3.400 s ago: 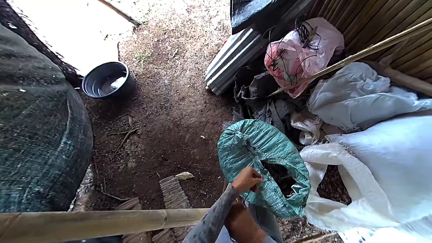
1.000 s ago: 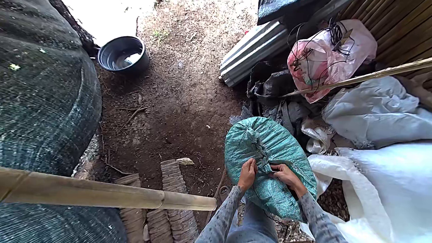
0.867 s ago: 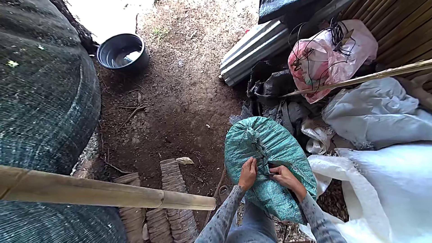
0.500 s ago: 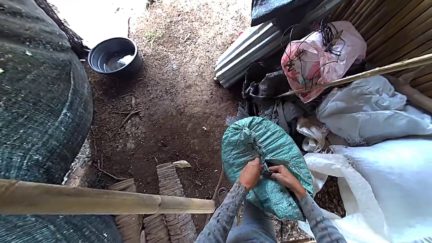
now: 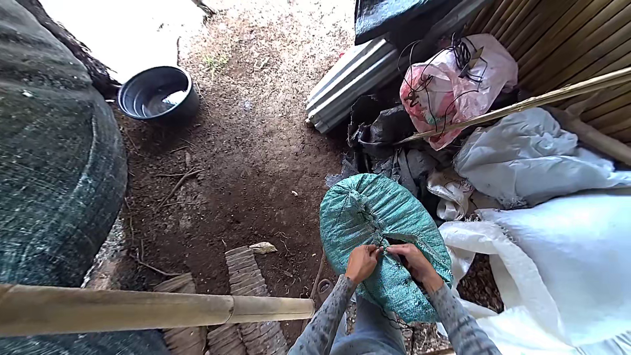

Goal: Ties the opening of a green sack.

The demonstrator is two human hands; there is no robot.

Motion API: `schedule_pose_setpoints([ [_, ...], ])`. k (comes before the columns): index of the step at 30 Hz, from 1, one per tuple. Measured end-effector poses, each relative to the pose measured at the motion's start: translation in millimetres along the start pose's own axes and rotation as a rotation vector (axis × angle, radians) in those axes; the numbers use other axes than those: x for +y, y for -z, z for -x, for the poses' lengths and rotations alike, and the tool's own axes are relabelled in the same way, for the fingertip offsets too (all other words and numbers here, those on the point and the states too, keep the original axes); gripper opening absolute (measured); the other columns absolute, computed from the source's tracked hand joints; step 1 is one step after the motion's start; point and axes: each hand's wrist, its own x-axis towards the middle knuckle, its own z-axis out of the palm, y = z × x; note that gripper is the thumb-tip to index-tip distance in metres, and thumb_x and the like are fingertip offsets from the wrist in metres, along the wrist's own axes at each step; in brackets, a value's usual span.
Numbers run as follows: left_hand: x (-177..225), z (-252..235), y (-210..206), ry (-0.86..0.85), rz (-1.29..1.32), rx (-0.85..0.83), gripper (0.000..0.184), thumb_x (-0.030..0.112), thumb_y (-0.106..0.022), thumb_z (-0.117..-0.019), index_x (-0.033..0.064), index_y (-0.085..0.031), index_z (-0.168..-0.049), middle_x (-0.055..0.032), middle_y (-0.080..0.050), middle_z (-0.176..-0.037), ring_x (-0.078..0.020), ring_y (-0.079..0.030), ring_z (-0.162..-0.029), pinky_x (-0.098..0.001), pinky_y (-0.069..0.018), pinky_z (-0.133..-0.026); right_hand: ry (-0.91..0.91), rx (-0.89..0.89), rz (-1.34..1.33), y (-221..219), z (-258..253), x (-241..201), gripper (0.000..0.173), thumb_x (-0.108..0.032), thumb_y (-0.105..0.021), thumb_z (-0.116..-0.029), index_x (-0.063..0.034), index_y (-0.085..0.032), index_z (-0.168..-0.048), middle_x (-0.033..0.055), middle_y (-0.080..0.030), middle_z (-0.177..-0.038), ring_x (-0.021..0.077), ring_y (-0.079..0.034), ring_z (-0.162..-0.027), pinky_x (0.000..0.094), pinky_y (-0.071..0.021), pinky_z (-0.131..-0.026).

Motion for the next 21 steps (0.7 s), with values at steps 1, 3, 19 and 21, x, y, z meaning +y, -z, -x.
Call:
schedule_pose_setpoints([
  [1, -1, -2, 2, 0.001, -0.003, -0.016, 0.043, 0.032, -0.042, -0.1106, -0.0007, -0.071, -0.105, -0.0196, -0.070, -0.101, -0.0337, -0.066, -0.101, -0.0548, -0.0479, -0.094, -0.022, 0.007, -0.073, -2, 1, -1, 0.018, -0.006, -0.051, -0.1009, -0.0021, -0.067, -0.093, 0.0048, -0.070, -0.084, 0.0099, -0.067, -0.078, 0.0287, -0.0558, -0.074],
  [3, -1, -3, 5, -0.009, -0.029, -0.058, 0.043, 0.031, -0.040, -0.1111, -0.0004, -0.070, -0.109, -0.0207, -0.069, -0.105, -0.0348, -0.066, -0.105, -0.0561, -0.0472, -0.095, -0.062, 0.015, -0.155, -4, -1, -1, 0.024, -0.007, -0.045, -0.1025, -0.0029, -0.064, -0.089, 0.0054, -0.070, -0.078, 0.0113, -0.068, -0.071, 0.0282, -0.0576, -0.068],
  [19, 9, 3, 14, -0.067, -0.219, -0.174, 0.035, 0.022, -0.045, -0.1081, -0.0008, -0.070, -0.113, -0.0233, -0.070, -0.110, -0.0387, -0.066, -0.110, -0.0585, -0.0475, -0.097, 0.067, 0.101, 0.192, -12, -13, 5, 0.013, -0.003, -0.068, -0.0963, 0.0070, -0.070, -0.105, 0.0095, -0.071, -0.093, 0.0061, -0.064, -0.082, 0.0251, -0.0531, -0.080],
  [21, 8, 3, 19, -0.061, -0.149, -0.135, 0.033, 0.023, -0.049, -0.1074, -0.0013, -0.071, -0.112, -0.0225, -0.071, -0.108, -0.0369, -0.067, -0.107, -0.0565, -0.0493, -0.097, 0.073, 0.100, 0.212, -10, -9, 3, 0.015, -0.005, -0.064, -0.0997, 0.0060, -0.069, -0.107, 0.0094, -0.070, -0.094, 0.0063, -0.063, -0.083, 0.0258, -0.0523, -0.080],
])
